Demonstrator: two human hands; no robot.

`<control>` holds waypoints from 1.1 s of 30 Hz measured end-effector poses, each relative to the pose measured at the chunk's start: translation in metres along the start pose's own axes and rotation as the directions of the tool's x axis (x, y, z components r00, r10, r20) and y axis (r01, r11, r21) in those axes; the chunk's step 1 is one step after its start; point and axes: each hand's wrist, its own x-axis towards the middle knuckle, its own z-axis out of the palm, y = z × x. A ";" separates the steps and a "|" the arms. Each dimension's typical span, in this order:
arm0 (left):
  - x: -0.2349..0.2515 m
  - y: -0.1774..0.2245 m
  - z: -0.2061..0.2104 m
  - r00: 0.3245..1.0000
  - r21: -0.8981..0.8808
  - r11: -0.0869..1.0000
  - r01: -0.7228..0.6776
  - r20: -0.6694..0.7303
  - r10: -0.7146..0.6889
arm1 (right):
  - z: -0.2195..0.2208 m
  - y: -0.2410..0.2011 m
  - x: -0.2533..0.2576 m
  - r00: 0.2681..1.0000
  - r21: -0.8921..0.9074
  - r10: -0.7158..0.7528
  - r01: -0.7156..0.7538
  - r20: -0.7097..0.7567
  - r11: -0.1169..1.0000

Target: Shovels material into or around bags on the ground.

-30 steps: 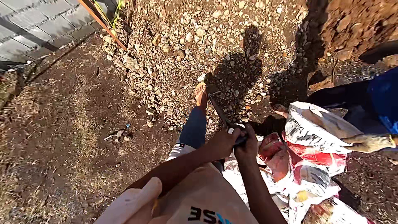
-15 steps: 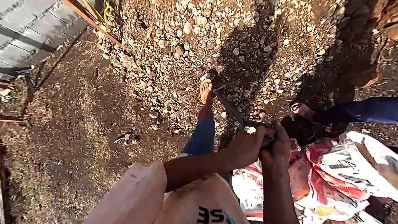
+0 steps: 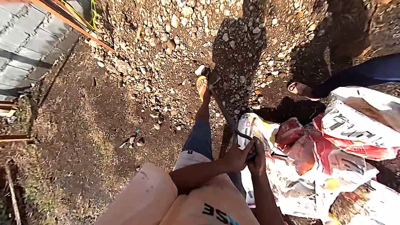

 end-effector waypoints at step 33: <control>0.005 -0.034 -0.059 0.905 -0.089 0.987 0.135 -0.394 -0.159 | 0.121 -0.004 0.036 0.922 -0.356 -0.036 -0.112 -0.385 0.928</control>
